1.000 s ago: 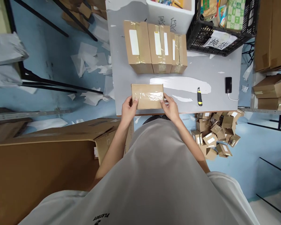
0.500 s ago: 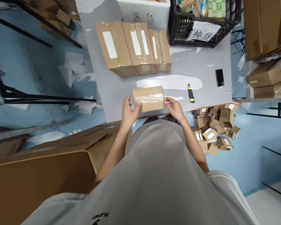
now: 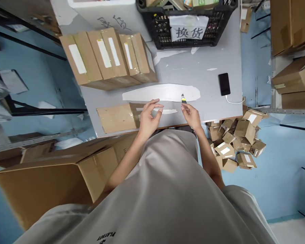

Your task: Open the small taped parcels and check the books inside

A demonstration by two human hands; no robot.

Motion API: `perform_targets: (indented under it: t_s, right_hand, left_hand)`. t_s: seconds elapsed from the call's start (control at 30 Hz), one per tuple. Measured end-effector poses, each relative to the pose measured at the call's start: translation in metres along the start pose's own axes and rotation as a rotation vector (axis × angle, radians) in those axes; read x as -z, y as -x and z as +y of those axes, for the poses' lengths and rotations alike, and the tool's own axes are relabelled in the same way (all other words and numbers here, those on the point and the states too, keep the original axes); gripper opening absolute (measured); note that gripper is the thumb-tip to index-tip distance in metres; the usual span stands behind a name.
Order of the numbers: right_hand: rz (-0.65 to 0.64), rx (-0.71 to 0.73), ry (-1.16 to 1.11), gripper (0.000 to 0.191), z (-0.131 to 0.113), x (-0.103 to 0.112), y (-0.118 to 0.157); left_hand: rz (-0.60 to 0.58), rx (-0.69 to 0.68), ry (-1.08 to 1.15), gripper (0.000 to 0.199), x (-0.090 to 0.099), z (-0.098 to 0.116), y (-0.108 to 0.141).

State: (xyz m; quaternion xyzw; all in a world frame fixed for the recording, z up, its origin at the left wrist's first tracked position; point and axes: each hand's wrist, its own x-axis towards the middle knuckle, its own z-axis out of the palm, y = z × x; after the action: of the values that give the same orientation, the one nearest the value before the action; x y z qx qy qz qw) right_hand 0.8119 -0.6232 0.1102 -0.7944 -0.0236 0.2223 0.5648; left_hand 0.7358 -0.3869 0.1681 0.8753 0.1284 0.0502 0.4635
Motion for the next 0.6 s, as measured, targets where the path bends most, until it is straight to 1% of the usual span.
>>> perform_targets:
  t_s: [0.07,0.13,0.2,0.27,0.37,0.43,0.53,0.6]
  right_hand:
    - [0.042,-0.003,0.020,0.056,0.016,0.032,-0.011]
    - [0.087,-0.007,0.068,0.055,0.033,0.062,-0.023]
    - [0.124,-0.009,0.148,0.054,0.051,0.090,-0.037]
    - [0.151,-0.005,0.248,0.052,0.066,0.115,-0.053]
    - [0.187,0.009,0.431,0.049,0.086,0.148,-0.078]
    - [0.207,0.019,0.561,0.049,0.096,0.166,-0.098]
    - [0.205,0.007,0.717,0.052,0.109,0.187,-0.132]
    - [0.192,-0.022,0.788,0.055,0.115,0.196,-0.156]
  left_hand:
    - [-0.037,-0.002,0.005,0.019,-0.024,0.023,-0.008]
    - [-0.069,0.006,0.008,0.018,-0.044,0.041,-0.014]
    - [-0.094,0.017,0.015,0.017,-0.060,0.053,-0.018]
    - [-0.117,0.033,0.018,0.017,-0.073,0.060,-0.022]
    - [-0.151,0.068,0.020,0.017,-0.088,0.066,-0.030]
    - [-0.184,0.089,0.021,0.018,-0.096,0.069,-0.036]
    - [-0.223,0.101,0.019,0.019,-0.102,0.075,-0.045]
    - [-0.227,0.110,0.016,0.019,-0.104,0.077,-0.049]
